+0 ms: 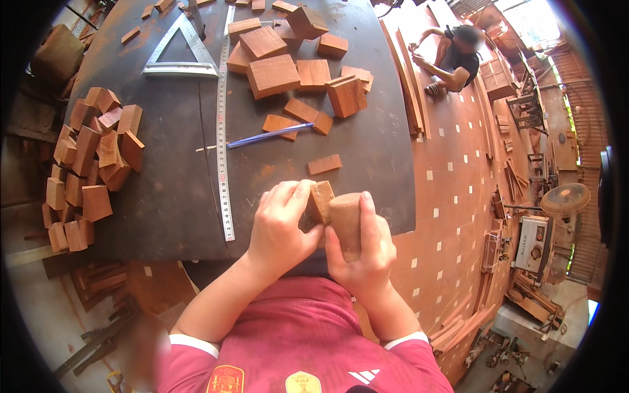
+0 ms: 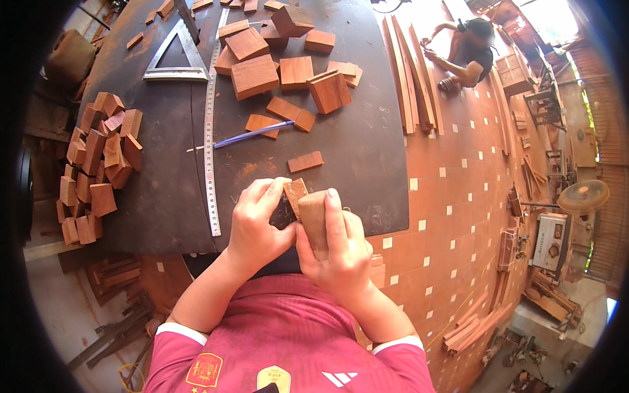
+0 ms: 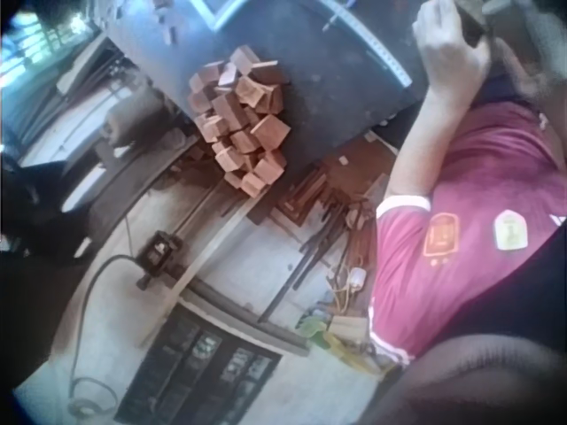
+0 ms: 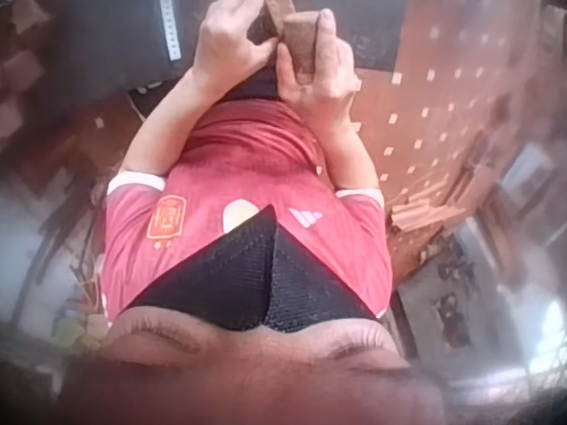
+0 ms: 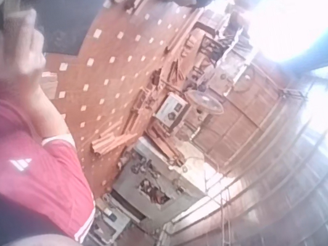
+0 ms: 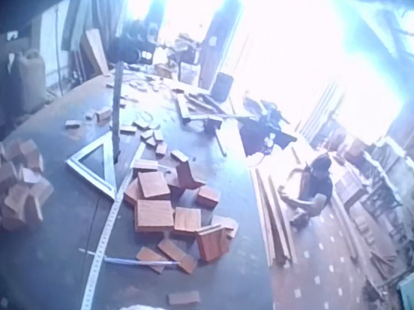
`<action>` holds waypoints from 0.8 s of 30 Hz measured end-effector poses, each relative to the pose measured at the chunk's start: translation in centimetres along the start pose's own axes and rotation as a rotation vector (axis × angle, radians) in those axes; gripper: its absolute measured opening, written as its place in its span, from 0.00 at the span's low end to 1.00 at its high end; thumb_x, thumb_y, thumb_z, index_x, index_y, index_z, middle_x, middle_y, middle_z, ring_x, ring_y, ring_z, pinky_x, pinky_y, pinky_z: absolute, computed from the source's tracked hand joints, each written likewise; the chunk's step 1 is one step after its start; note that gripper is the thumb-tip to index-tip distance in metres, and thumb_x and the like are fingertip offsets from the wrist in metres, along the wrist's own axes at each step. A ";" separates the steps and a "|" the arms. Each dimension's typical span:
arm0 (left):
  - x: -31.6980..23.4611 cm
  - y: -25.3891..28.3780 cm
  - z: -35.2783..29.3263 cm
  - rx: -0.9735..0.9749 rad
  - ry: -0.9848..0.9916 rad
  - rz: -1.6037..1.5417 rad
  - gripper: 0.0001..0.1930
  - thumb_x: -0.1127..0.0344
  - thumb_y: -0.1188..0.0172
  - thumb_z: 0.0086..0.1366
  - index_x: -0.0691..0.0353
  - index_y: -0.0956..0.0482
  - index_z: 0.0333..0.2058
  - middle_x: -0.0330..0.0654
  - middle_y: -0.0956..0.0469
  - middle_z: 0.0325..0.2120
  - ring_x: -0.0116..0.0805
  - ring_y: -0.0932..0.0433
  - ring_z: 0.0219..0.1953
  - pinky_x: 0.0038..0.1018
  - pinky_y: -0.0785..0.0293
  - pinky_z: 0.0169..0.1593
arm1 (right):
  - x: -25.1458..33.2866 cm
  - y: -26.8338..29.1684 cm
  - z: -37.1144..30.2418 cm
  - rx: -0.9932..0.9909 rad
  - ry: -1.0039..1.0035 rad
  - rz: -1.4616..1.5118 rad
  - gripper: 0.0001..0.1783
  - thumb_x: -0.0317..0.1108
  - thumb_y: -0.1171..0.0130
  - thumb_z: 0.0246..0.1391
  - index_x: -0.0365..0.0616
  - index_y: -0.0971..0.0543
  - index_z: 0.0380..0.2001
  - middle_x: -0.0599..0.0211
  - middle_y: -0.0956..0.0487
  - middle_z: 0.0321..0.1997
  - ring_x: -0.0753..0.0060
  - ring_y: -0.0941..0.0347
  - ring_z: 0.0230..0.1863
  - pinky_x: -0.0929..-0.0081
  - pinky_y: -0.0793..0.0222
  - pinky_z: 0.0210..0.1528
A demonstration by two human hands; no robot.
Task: The person sands small rectangular wooden blocks one at a time using a cylindrical sanding block. They hold each block in the left hand and rub the surfaces with the sanding block in the right hand, then place the finished block into a pile on the table.
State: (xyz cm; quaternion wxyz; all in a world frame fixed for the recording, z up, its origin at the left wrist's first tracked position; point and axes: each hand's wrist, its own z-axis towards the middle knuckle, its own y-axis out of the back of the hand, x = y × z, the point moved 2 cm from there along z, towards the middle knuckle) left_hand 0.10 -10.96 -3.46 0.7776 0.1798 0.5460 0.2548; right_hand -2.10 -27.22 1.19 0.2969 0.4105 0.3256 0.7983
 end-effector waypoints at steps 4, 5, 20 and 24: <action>0.2 0.1 0.1 0.014 0.052 -0.048 0.33 0.69 0.22 0.46 0.67 0.18 0.54 0.53 0.18 0.45 0.55 0.17 0.47 0.42 0.20 0.53 | 0.7 -0.1 -1.5 0.021 -0.033 -0.005 0.44 0.26 0.25 0.52 0.24 0.31 0.70 0.42 0.18 0.45 0.45 0.16 0.41 0.58 0.17 0.40; 0.3 -0.1 0.0 0.009 0.037 -0.042 0.32 0.69 0.22 0.46 0.67 0.18 0.53 0.53 0.18 0.44 0.55 0.17 0.46 0.42 0.20 0.53 | 0.8 0.2 -2.4 0.044 -0.045 0.018 0.44 0.26 0.25 0.51 0.24 0.31 0.69 0.42 0.18 0.45 0.45 0.16 0.41 0.58 0.17 0.41; -0.7 2.8 1.7 0.190 -0.001 0.185 0.50 0.45 0.12 0.39 0.60 0.20 0.61 0.45 0.22 0.42 0.48 0.22 0.47 0.43 0.25 0.54 | -1.8 1.2 -2.6 -0.075 -0.205 0.219 0.43 0.27 0.24 0.53 0.26 0.30 0.70 0.42 0.17 0.47 0.50 0.16 0.42 0.61 0.18 0.44; 0.0 3.2 3.0 0.188 -0.219 0.079 0.41 0.54 0.14 0.45 0.58 0.18 0.60 0.44 0.20 0.47 0.46 0.22 0.49 0.42 0.27 0.56 | -1.4 0.7 -1.8 -0.092 -0.183 0.248 0.44 0.27 0.24 0.53 0.26 0.31 0.71 0.43 0.17 0.47 0.51 0.16 0.41 0.62 0.18 0.43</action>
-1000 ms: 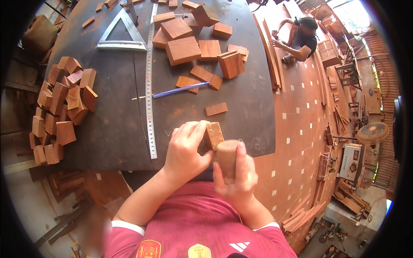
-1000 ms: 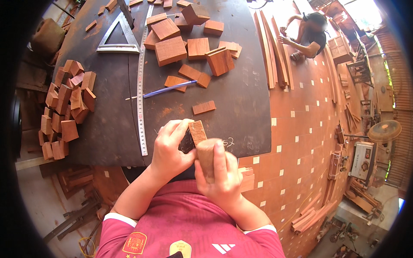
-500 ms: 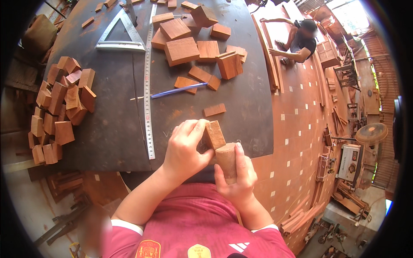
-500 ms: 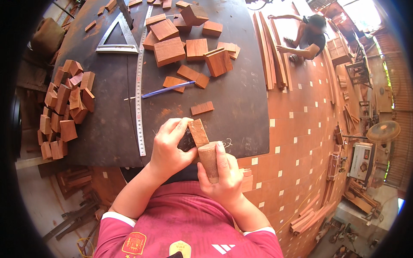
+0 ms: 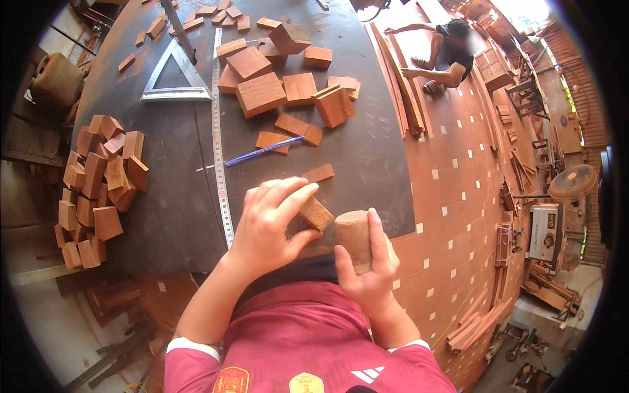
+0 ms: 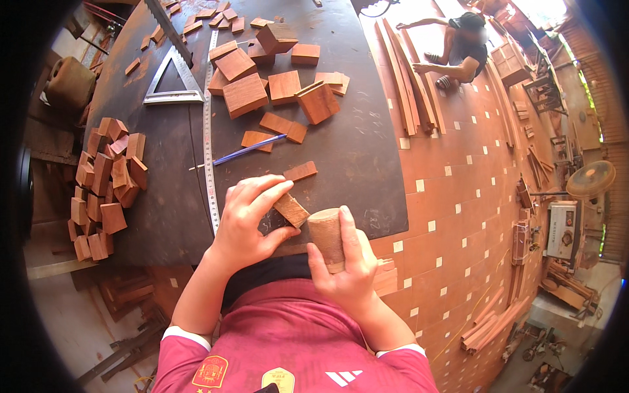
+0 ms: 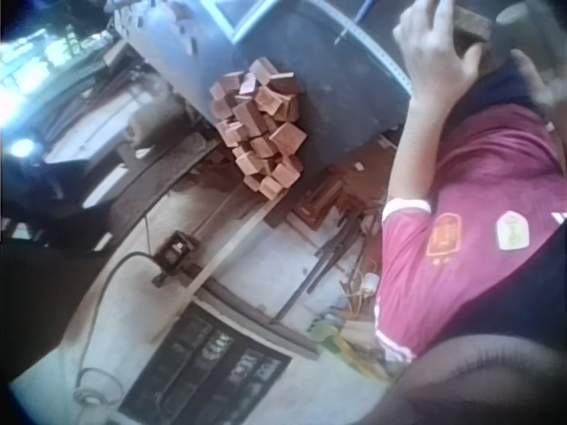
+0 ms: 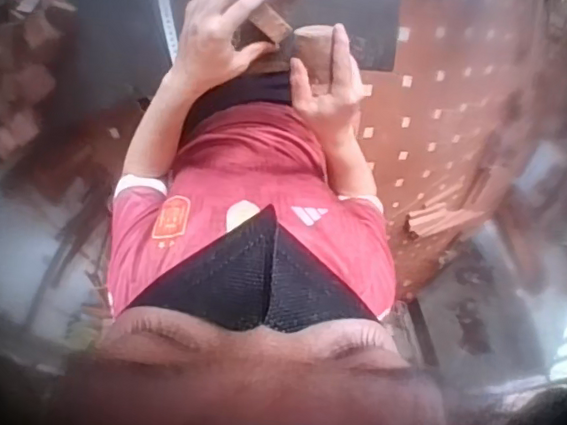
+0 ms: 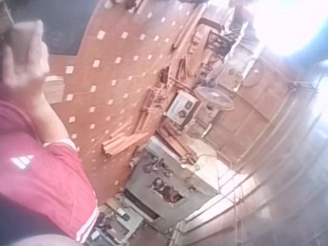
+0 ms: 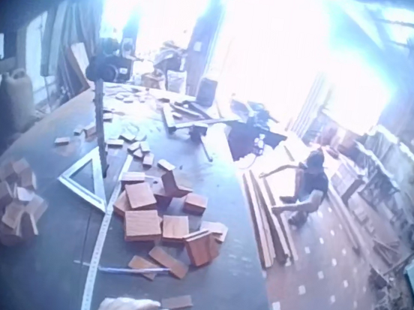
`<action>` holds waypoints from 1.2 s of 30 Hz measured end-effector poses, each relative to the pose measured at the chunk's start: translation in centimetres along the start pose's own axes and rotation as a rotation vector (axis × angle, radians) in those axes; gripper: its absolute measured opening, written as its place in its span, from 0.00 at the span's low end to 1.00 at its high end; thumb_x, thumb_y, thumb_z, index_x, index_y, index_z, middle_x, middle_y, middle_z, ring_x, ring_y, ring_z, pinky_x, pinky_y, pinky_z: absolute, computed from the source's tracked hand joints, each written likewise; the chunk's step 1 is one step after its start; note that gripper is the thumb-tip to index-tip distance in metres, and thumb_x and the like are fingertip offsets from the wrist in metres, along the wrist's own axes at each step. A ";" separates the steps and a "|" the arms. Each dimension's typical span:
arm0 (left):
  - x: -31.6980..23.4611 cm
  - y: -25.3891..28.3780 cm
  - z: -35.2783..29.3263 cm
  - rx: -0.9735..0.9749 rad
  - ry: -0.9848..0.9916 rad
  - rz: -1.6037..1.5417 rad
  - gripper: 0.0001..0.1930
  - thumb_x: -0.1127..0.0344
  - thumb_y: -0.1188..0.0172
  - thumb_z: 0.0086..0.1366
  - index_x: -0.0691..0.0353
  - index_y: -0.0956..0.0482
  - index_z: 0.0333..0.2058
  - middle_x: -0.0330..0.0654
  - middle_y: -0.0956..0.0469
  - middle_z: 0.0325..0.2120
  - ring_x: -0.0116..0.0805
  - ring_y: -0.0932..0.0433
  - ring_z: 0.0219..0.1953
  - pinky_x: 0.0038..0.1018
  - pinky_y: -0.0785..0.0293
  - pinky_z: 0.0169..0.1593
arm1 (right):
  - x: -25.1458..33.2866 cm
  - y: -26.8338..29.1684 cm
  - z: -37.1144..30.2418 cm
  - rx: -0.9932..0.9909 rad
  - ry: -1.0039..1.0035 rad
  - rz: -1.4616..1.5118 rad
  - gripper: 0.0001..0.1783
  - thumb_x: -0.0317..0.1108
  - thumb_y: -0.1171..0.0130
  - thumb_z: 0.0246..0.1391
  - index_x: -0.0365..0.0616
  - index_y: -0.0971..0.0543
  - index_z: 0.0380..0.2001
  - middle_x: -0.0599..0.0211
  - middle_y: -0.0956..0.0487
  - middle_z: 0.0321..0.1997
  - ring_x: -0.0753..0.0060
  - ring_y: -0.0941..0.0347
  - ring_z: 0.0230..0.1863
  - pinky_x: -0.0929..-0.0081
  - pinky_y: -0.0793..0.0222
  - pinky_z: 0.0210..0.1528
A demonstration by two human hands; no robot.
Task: The person sands small rectangular wooden blocks one at a time using a cylindrical sanding block. They hold each block in the left hand and rub the surfaces with the sanding block in the right hand, then place the finished block into a pile on the table.
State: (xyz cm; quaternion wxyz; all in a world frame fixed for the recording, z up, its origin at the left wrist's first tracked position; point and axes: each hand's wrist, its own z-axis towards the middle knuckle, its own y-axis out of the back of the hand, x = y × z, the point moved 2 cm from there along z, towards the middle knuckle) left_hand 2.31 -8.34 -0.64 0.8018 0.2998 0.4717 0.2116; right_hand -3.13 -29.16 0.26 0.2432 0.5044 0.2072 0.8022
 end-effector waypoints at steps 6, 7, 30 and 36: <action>0.1 -0.5 -0.4 0.091 0.106 -0.111 0.23 0.61 0.16 0.47 0.57 0.11 0.43 0.40 0.16 0.38 0.44 0.18 0.43 0.39 0.26 0.53 | 0.9 -0.9 0.3 0.027 0.059 -0.075 0.44 0.27 0.24 0.52 0.25 0.30 0.70 0.42 0.17 0.46 0.50 0.17 0.38 0.61 0.18 0.41; 0.2 -1.0 -0.8 0.041 0.100 -0.135 0.23 0.62 0.16 0.47 0.57 0.11 0.43 0.40 0.16 0.38 0.44 0.19 0.43 0.39 0.27 0.52 | 0.9 -1.0 0.3 0.025 0.074 -0.092 0.44 0.27 0.24 0.52 0.25 0.30 0.69 0.42 0.17 0.46 0.50 0.17 0.38 0.61 0.18 0.41; 0.4 -2.4 -1.5 -0.067 0.109 -0.137 0.21 0.66 0.21 0.48 0.60 0.13 0.42 0.42 0.17 0.34 0.45 0.20 0.39 0.39 0.28 0.48 | 1.1 -0.3 1.6 0.146 0.084 -0.265 0.42 0.29 0.24 0.52 0.22 0.29 0.67 0.45 0.16 0.43 0.47 0.17 0.36 0.61 0.17 0.37; 0.4 -2.6 -1.5 -0.073 0.090 -0.139 0.21 0.67 0.21 0.49 0.60 0.13 0.43 0.41 0.17 0.34 0.44 0.20 0.39 0.38 0.28 0.48 | 0.7 -1.3 3.8 0.173 0.049 -0.262 0.43 0.29 0.23 0.51 0.22 0.29 0.67 0.40 0.16 0.48 0.45 0.17 0.39 0.61 0.16 0.39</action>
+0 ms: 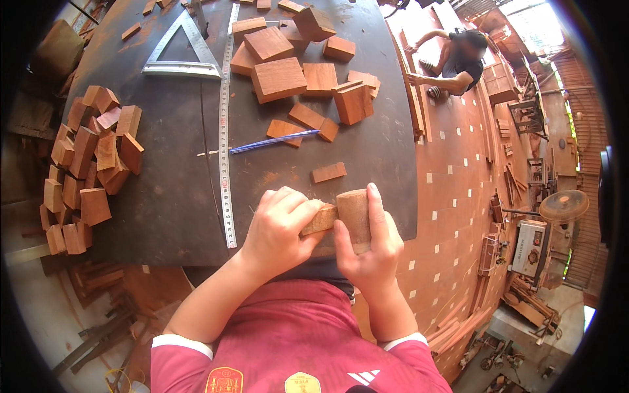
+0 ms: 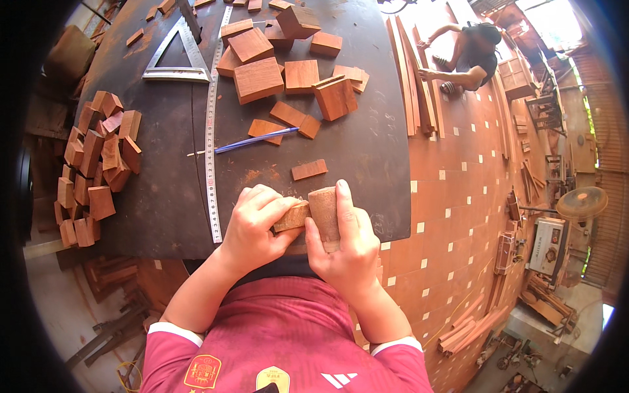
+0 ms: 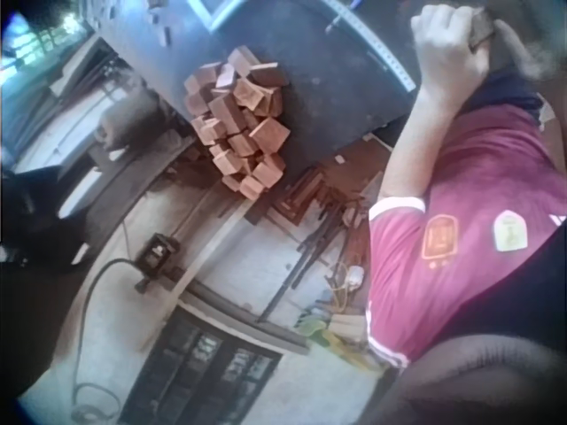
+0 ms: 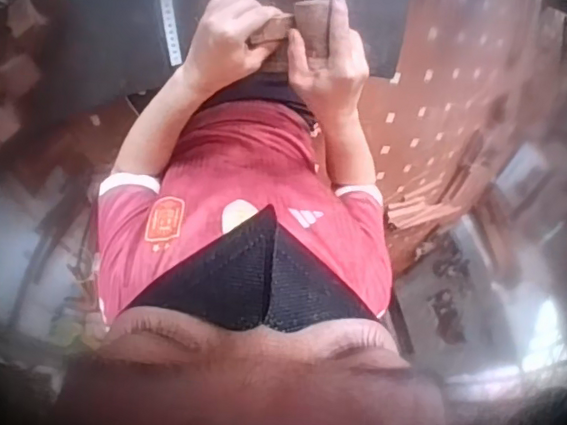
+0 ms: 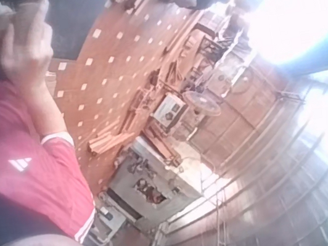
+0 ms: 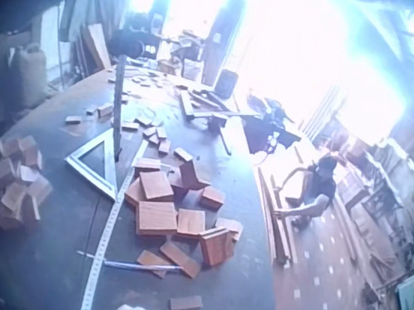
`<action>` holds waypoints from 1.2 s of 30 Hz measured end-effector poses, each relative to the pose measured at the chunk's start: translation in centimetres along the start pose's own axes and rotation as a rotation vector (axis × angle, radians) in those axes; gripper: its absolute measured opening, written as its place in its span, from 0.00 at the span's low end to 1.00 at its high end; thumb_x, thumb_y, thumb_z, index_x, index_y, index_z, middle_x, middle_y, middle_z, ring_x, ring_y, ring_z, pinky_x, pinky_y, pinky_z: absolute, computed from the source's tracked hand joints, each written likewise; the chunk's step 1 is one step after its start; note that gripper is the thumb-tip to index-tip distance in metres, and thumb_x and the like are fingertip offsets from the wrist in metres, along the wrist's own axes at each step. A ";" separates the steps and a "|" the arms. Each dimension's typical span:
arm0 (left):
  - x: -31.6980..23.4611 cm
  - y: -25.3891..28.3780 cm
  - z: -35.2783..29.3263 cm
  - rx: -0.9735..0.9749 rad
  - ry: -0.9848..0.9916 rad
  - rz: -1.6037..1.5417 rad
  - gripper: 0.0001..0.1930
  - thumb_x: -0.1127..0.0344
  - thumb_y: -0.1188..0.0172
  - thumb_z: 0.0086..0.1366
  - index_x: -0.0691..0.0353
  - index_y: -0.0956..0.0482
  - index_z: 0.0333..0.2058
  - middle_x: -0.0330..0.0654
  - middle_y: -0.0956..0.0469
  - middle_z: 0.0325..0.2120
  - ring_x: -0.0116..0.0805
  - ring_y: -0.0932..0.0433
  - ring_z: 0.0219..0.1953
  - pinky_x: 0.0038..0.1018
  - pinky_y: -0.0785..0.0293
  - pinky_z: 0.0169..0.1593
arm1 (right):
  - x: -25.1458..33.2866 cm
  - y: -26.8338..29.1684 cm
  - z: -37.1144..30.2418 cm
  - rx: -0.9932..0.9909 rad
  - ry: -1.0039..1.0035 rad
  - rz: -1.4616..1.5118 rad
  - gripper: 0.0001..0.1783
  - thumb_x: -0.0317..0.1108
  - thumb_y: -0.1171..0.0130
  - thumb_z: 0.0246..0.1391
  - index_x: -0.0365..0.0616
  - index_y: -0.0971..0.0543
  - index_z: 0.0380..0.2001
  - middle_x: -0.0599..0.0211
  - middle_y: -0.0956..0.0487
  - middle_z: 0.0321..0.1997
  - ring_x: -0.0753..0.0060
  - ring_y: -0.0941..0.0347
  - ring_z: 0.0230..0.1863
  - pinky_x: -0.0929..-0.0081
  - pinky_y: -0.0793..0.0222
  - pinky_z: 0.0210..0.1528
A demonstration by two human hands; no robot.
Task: The person sands small rectangular wooden blocks one at a time using a cylindrical sanding block. They hold each block in the left hand and rub the surfaces with the sanding block in the right hand, then place the finished block into a pile on the table.
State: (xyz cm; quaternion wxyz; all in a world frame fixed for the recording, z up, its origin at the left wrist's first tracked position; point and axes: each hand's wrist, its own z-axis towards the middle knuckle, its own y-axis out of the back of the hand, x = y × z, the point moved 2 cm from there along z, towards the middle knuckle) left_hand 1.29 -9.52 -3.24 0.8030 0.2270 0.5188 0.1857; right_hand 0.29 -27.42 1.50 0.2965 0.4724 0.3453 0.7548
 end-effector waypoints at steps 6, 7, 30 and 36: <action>-0.2 0.2 0.2 0.011 0.036 -0.011 0.20 0.68 0.22 0.49 0.61 0.13 0.43 0.43 0.17 0.34 0.45 0.20 0.39 0.39 0.27 0.48 | -0.4 0.5 -2.4 -0.010 0.031 0.019 0.41 0.28 0.23 0.51 0.23 0.28 0.67 0.39 0.17 0.50 0.46 0.17 0.40 0.59 0.16 0.40; -0.3 0.1 0.1 0.020 0.037 -0.018 0.20 0.68 0.22 0.49 0.61 0.13 0.43 0.43 0.17 0.34 0.45 0.20 0.39 0.39 0.27 0.48 | -0.3 0.6 -2.3 -0.010 0.026 0.025 0.41 0.27 0.23 0.51 0.23 0.28 0.67 0.40 0.16 0.49 0.46 0.17 0.40 0.59 0.16 0.40; -0.1 -0.4 -0.3 -0.005 0.033 -0.005 0.22 0.68 0.23 0.48 0.60 0.14 0.45 0.41 0.17 0.34 0.45 0.19 0.41 0.40 0.27 0.49 | 0.8 0.9 -1.0 -0.011 0.129 -0.044 0.42 0.28 0.23 0.51 0.22 0.28 0.67 0.40 0.16 0.46 0.47 0.17 0.39 0.60 0.17 0.36; 0.1 -0.3 -0.3 -0.025 0.010 0.006 0.22 0.67 0.22 0.49 0.60 0.14 0.45 0.41 0.17 0.34 0.45 0.19 0.40 0.39 0.27 0.48 | 0.9 -0.1 0.7 -0.029 0.063 -0.045 0.41 0.30 0.24 0.53 0.28 0.27 0.68 0.45 0.17 0.40 0.50 0.17 0.36 0.60 0.18 0.35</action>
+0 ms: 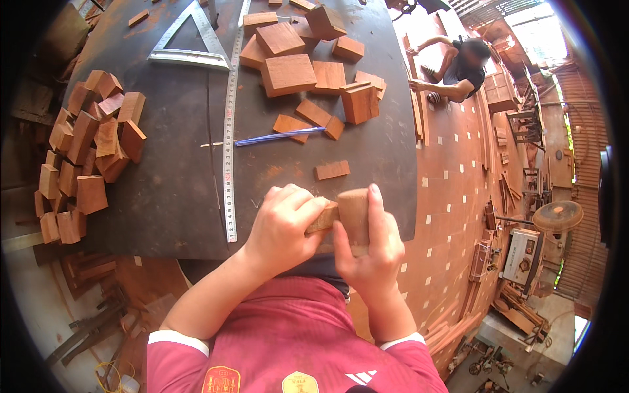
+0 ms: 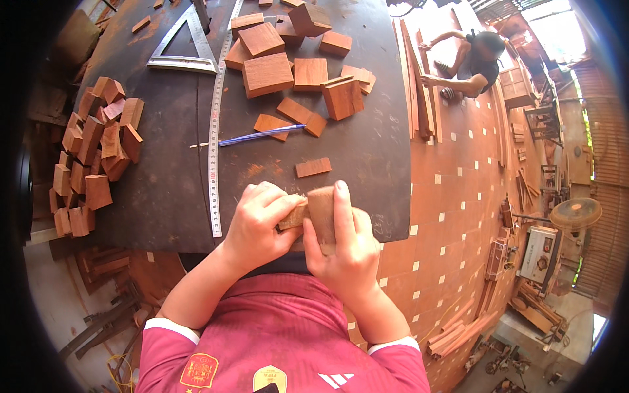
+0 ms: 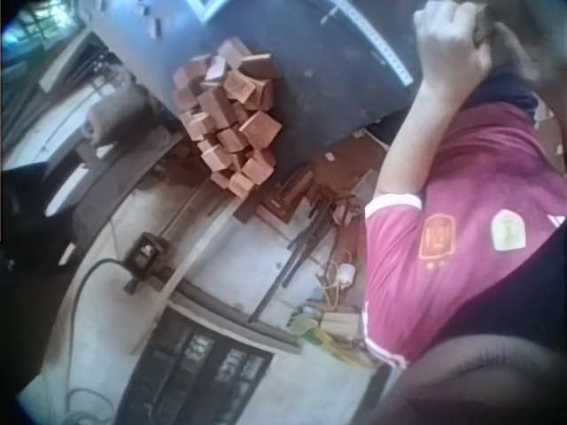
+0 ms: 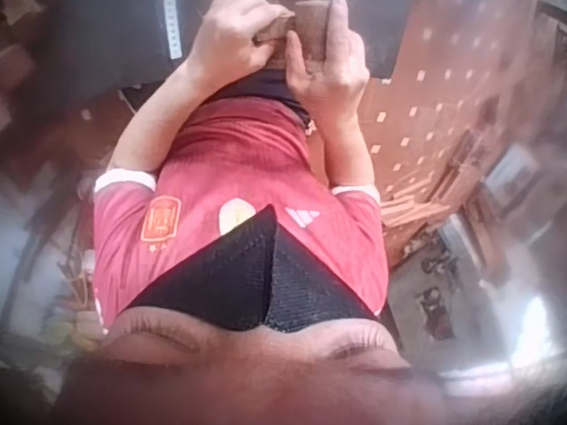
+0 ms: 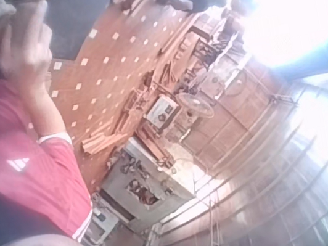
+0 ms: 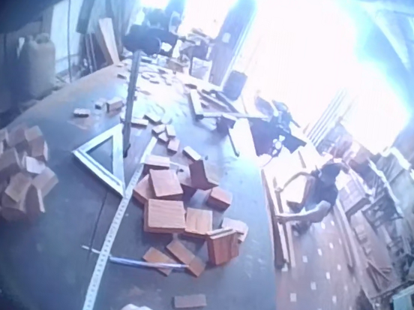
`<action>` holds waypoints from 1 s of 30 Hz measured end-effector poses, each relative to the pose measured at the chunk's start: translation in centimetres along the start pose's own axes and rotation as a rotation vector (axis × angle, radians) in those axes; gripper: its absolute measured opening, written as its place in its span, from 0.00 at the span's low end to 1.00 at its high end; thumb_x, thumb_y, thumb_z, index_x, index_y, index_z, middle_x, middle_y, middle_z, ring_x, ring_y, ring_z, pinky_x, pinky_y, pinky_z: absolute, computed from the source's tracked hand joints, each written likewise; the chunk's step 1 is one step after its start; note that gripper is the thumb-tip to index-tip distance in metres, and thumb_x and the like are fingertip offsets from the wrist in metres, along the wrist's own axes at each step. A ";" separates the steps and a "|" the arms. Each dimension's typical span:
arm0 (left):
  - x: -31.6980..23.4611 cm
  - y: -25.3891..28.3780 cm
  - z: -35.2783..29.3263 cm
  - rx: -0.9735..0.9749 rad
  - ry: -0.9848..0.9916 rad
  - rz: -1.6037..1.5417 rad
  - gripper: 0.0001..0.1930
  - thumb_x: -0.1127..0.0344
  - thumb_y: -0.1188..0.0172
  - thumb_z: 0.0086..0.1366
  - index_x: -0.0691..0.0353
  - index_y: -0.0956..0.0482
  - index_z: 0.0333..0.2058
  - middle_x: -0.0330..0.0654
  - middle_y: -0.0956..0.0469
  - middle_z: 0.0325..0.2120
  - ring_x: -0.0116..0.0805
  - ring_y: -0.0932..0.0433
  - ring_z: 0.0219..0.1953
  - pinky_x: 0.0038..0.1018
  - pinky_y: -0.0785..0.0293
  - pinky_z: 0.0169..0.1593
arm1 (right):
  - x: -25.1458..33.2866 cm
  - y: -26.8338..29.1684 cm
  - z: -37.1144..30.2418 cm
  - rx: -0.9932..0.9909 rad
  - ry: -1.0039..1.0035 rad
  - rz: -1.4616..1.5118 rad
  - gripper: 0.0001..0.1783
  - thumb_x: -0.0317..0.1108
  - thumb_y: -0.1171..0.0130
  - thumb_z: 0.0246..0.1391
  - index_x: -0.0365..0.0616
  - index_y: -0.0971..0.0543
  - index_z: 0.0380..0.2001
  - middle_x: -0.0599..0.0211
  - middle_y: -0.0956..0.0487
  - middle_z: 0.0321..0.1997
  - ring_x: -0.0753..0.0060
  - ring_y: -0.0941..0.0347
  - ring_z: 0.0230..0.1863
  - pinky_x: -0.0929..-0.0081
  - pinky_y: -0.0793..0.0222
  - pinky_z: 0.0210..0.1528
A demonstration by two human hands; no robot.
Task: The person sands small rectangular wooden blocks one at a time using a cylindrical sanding block. They hold each block in the left hand and rub the surfaces with the sanding block in the right hand, then place the finished block into a pile on the table.
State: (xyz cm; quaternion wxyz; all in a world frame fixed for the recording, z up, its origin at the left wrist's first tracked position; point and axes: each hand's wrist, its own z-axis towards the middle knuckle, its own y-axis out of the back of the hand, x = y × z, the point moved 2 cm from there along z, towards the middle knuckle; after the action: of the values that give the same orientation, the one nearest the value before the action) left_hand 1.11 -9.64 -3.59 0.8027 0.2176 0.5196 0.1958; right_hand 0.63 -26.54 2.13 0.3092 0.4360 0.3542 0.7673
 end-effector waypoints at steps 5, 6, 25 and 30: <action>-0.5 -0.2 -0.2 0.008 0.024 -0.026 0.21 0.69 0.24 0.49 0.63 0.15 0.43 0.44 0.17 0.35 0.46 0.19 0.40 0.41 0.26 0.49 | -0.1 1.1 -2.6 0.003 0.047 0.033 0.42 0.29 0.23 0.51 0.26 0.27 0.68 0.45 0.17 0.41 0.48 0.17 0.38 0.60 0.18 0.35; -0.5 -0.2 -0.2 -0.006 0.017 -0.013 0.20 0.69 0.25 0.48 0.63 0.15 0.43 0.44 0.17 0.35 0.47 0.19 0.40 0.41 0.26 0.49 | -0.2 0.8 -1.9 0.005 0.056 0.030 0.42 0.29 0.23 0.51 0.26 0.27 0.68 0.46 0.17 0.42 0.48 0.17 0.38 0.60 0.18 0.35; -0.2 -0.3 -0.4 -0.025 0.008 -0.025 0.21 0.70 0.27 0.48 0.61 0.14 0.44 0.43 0.17 0.35 0.46 0.19 0.40 0.41 0.25 0.48 | 1.7 0.9 -2.4 0.037 0.093 -0.088 0.42 0.31 0.23 0.51 0.28 0.27 0.68 0.46 0.16 0.45 0.51 0.17 0.38 0.63 0.18 0.32; -0.1 -0.6 -0.5 -0.039 -0.012 -0.005 0.20 0.69 0.27 0.48 0.61 0.14 0.43 0.42 0.17 0.34 0.45 0.19 0.40 0.41 0.25 0.48 | 1.1 0.2 -0.9 0.018 0.111 -0.111 0.41 0.33 0.24 0.52 0.31 0.26 0.68 0.48 0.17 0.45 0.53 0.18 0.36 0.63 0.19 0.29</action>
State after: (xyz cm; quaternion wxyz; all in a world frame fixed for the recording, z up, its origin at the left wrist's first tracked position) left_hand 0.71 -10.12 -4.06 0.8104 0.2015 0.5115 0.2026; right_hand -0.70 -26.06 2.47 0.3272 0.3752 0.4014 0.7688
